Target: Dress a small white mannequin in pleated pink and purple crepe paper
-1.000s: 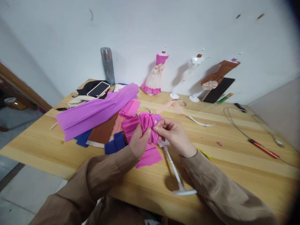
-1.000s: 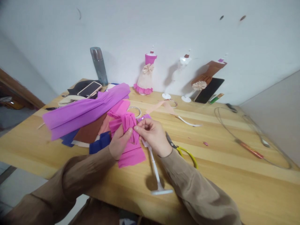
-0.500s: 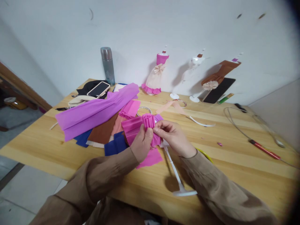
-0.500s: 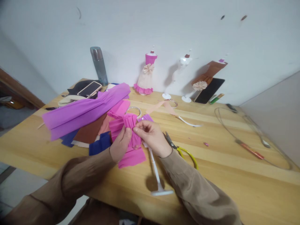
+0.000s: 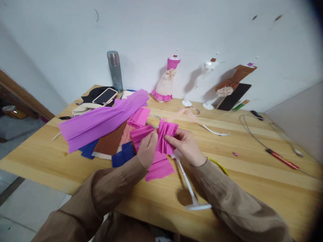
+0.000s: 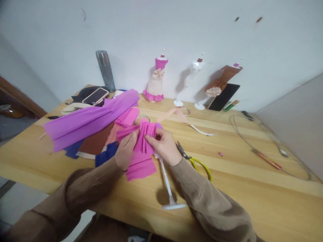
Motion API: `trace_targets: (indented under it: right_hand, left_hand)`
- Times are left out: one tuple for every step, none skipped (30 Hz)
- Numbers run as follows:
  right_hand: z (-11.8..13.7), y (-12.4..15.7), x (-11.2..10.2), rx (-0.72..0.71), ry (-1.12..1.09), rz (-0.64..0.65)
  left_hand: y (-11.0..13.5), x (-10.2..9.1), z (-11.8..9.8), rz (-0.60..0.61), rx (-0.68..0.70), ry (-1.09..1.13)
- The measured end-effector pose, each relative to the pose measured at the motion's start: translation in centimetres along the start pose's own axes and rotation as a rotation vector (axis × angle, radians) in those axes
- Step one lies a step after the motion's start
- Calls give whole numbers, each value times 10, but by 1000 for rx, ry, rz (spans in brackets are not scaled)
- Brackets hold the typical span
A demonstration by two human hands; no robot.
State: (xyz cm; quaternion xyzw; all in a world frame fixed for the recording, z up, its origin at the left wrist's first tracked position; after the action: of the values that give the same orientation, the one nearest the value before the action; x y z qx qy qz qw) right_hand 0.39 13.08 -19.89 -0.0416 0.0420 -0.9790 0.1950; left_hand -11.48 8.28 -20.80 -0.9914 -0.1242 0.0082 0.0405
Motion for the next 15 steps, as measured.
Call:
trace_targets:
  right_hand:
    - [-1,-1,-2,7,-14,-7]
    - [-3,-1,-3,14,-24,-13]
    - [-4,-2,-3,21,-31,-18]
    - [-5,-1,-3,29,-42,-18]
    - [-5,-1,-2,35,-57,-14]
    - [-6,-1,0,39,-78,-7]
    - [-5,0,2,40,-101,-1]
    - [-5,0,3,40,-128,5]
    - [-5,0,4,43,-156,10]
    - [-5,1,5,47,-182,10]
    - [-5,1,5,54,-205,9]
    - [-6,2,6,64,-224,8]
    - [-7,2,6,73,-241,7]
    - [-8,3,6,78,-257,8]
    - [-9,3,7,80,-272,12]
  left_hand:
    - [-2,-1,0,19,0,-22]
    - [-3,-1,1,39,-3,-42]
    - [-4,-2,2,53,-2,-62]
    - [-4,-3,3,55,4,-81]
    - [-4,-4,2,49,12,-95]
    - [-4,-6,2,35,17,-103]
    - [-4,-9,2,13,14,-105]
    - [-4,-11,3,-11,1,-100]
    - [-4,-12,5,-31,-19,-87]
    - [-4,-13,7,-47,-43,-70]
    - [-4,-13,10,-57,-69,-48]
    - [-4,-13,14,-60,-93,-24]
    - [-4,-11,17,-59,-109,-3]
    - [-4,-10,20,-56,-118,13]
    - [-5,-10,22,-55,-122,23]
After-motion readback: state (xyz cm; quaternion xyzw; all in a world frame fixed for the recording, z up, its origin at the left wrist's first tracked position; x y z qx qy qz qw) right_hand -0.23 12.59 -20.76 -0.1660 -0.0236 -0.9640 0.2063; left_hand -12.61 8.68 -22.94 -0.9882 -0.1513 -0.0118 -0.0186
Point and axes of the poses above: each hand's wrist, its own y-axis away from the middle knuckle, its own x-axis out of the palm, z = x × y, the point moved 10 cm from there along -y, towards the middle knuckle, and after that the axes turned 11 degrees about -y, right-handed, at the moved point
